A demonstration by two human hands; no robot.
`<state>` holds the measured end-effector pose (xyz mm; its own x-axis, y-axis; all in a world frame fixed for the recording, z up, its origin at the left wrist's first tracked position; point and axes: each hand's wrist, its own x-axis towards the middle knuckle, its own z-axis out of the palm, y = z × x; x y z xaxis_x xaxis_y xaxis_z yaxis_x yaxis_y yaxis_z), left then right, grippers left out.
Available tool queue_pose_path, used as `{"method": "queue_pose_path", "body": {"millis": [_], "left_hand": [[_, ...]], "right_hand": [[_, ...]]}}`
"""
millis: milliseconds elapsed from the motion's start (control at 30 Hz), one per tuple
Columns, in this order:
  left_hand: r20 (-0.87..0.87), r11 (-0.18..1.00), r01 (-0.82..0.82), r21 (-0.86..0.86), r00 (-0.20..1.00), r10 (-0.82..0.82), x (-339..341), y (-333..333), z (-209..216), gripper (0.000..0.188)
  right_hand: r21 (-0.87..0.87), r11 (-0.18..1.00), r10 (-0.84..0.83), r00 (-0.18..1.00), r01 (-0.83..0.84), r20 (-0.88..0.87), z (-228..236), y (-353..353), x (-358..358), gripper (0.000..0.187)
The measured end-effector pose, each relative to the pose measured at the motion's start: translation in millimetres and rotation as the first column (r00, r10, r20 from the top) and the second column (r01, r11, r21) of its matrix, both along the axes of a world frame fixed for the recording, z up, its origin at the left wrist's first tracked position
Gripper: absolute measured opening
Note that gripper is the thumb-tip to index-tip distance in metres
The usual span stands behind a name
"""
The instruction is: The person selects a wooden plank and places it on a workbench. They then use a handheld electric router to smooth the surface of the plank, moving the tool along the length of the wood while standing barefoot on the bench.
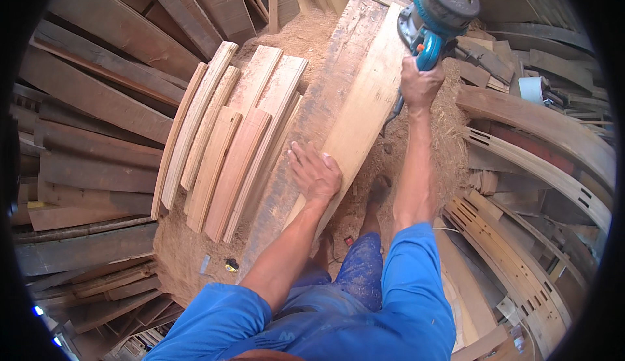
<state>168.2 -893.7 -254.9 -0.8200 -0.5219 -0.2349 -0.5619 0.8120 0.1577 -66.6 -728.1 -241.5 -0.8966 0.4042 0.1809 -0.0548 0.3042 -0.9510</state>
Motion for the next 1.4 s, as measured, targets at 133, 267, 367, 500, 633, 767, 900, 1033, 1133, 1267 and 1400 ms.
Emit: {"method": "queue_pose_path", "body": {"millis": [133, 267, 367, 500, 633, 767, 900, 1033, 1133, 1267, 1400], "left_hand": [[0.009, 1.0, -0.012, -0.007, 1.0, 0.012, -0.4, -1.0, 0.5, 0.06], [-0.064, 1.0, -0.01, -0.004, 0.998, 0.009, 0.8, -1.6, -2.7, 0.06], [-0.071, 1.0, -0.005, -0.022, 0.997, 0.003, 1.0, -1.6, -3.0, 0.059], [-0.062, 1.0, -0.005, 0.001, 0.998, 0.005, 1.0, -1.6, -1.8, 0.059], [-0.054, 1.0, -0.012, 0.007, 0.998, 0.012, 0.4, -1.5, -1.7, 0.059], [-0.066, 1.0, -0.012, 0.007, 0.998, 0.013, 0.1, -0.9, -1.0, 0.06], [-0.068, 1.0, -0.009, 0.02, 0.998, 0.01, 0.9, -2.3, -0.6, 0.06], [-0.094, 1.0, 0.007, 0.023, 0.996, -0.004, 1.7, -2.6, -2.5, 0.06], [-0.106, 1.0, 0.008, 0.024, 0.994, -0.005, 2.8, -2.7, -3.9, 0.06], [-0.026, 1.0, 0.009, 0.02, 1.0, -0.008, 1.3, -2.3, 0.9, 0.059], [0.007, 0.999, -0.01, 0.037, 1.0, 0.01, -0.7, -2.3, 1.7, 0.059]], "right_hand": [[-0.048, 0.997, 0.056, 0.998, -0.055, 0.027, 10.3, -19.5, 78.3, 0.024], [0.029, 0.989, 0.142, 0.99, -0.142, 0.001, 31.9, -44.9, 164.1, 0.028], [-0.012, 0.993, 0.118, 0.985, -0.117, 0.128, 24.5, -58.8, 215.9, 0.032], [-0.111, 0.989, 0.113, 0.978, -0.095, 0.176, 20.6, -64.1, 220.9, 0.034], [-0.167, 0.983, 0.097, 0.985, -0.072, 0.146, 18.8, -69.9, 198.2, 0.033], [-0.12, 0.991, 0.065, 0.994, -0.055, 0.087, 20.4, -74.1, 183.6, 0.032], [-0.11, 0.994, 0.028, 0.996, -0.019, 0.082, 17.8, -68.6, 163.5, 0.03], [-0.121, 0.993, 0.014, 0.996, -0.003, 0.083, 18.8, -64.4, 145.5, 0.027], [-0.163, 0.987, 0.008, 0.997, 0.005, 0.078, 12.9, -61.3, 134.5, 0.027], [-0.069, 0.997, 0.021, 1.0, -0.02, 0.003, 4.4, -52.0, 116.6, 0.027], [-0.056, 0.998, 0.025, 1.0, -0.026, -0.014, -4.4, -42.7, 90.3, 0.027]]}}
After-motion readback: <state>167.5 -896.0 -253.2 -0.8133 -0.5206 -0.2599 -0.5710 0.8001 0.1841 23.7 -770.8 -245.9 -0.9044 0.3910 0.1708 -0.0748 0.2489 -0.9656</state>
